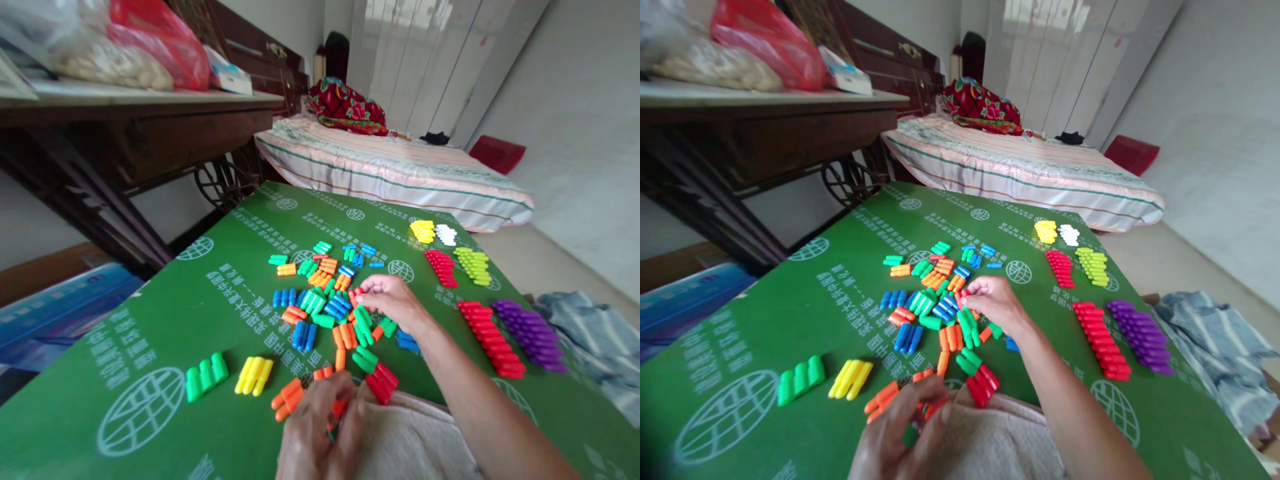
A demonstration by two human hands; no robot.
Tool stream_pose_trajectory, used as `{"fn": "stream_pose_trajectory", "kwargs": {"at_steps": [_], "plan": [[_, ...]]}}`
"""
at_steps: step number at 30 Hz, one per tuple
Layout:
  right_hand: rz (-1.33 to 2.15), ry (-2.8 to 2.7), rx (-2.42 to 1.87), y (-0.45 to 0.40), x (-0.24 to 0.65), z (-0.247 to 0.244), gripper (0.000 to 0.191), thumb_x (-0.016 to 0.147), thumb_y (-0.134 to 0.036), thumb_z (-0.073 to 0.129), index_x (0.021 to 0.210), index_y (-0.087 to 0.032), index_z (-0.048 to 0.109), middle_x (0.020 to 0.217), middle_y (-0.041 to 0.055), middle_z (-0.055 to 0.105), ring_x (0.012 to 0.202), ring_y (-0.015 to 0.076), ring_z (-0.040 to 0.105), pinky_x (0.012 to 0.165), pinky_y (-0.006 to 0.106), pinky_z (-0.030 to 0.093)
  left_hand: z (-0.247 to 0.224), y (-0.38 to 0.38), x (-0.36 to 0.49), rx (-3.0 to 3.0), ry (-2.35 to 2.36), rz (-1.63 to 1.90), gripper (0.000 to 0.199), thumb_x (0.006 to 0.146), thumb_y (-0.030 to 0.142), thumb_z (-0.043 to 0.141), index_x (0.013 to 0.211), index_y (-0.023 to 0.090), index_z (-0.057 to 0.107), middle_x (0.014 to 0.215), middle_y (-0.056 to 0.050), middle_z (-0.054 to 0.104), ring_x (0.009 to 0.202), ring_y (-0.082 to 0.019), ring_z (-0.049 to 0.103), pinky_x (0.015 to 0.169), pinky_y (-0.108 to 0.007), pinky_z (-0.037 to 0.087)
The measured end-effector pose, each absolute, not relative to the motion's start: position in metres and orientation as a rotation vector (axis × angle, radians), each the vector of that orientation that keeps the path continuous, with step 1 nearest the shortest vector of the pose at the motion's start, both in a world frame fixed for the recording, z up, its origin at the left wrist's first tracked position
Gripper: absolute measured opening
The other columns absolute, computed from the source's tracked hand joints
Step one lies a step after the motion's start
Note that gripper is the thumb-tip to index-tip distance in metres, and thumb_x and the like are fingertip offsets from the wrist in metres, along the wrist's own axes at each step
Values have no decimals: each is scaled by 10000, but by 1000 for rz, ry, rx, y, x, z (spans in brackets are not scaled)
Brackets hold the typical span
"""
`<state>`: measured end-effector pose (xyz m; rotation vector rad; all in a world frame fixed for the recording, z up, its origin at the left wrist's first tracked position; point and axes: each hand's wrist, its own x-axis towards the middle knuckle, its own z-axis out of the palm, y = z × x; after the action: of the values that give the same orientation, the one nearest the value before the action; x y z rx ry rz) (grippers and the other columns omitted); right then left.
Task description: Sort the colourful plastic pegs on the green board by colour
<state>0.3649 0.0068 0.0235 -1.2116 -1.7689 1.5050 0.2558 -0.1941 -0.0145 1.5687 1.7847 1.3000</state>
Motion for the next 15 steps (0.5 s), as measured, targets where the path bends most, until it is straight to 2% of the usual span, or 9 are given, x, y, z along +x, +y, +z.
{"fn": "stream_pose_trajectory", "kwargs": {"at_steps": [2,4,6,9,12,15], "plan": [[1579,-1663,-1157,-17,368,30,205,617,-318,721,725,-160,649,637,-11,669,560,101,566,532,210,421,-1,-174,257,1370,1802,1281,404,845,445,601,1165,208,538,978,-45,688,845,-168,660,689,-268,569],[1638,-1593,-1096,-38,368,33,238,608,-347,747,727,-163,654,669,0,677,598,113,584,559,224,438,9,-156,260,1301,1776,1280,477,814,434,612,1197,172,501,963,-57,687,826,-185,659,689,-296,554],[1650,-1521,-1054,-51,369,33,254,607,-367,763,728,-167,662,675,2,672,610,119,581,572,234,444,14,-144,264,1293,1804,1220,396,849,402,531,1159,156,515,747,-13,658,603,-152,605,541,-251,463],[1554,-1335,-1082,-53,377,28,274,610,-400,760,727,-174,660,625,-8,641,552,108,535,538,235,421,13,-141,268,1378,1809,1169,282,880,366,443,1035,164,566,617,20,594,465,-121,510,477,-234,368],[1430,-1217,-1167,-46,399,23,290,615,-422,742,755,-183,657,606,-15,630,518,103,505,516,234,400,7,-149,264,1484,1830,1093,268,875,363,450,1017,180,584,683,1,647,538,-137,578,525,-241,419],[1345,-1481,-1312,-43,433,16,229,672,-401,684,746,-185,672,622,-6,648,551,122,532,550,244,404,1,-158,249,1596,1914,1090,300,891,409,454,1057,199,589,815,-20,693,671,-153,651,594,-237,486]]}}
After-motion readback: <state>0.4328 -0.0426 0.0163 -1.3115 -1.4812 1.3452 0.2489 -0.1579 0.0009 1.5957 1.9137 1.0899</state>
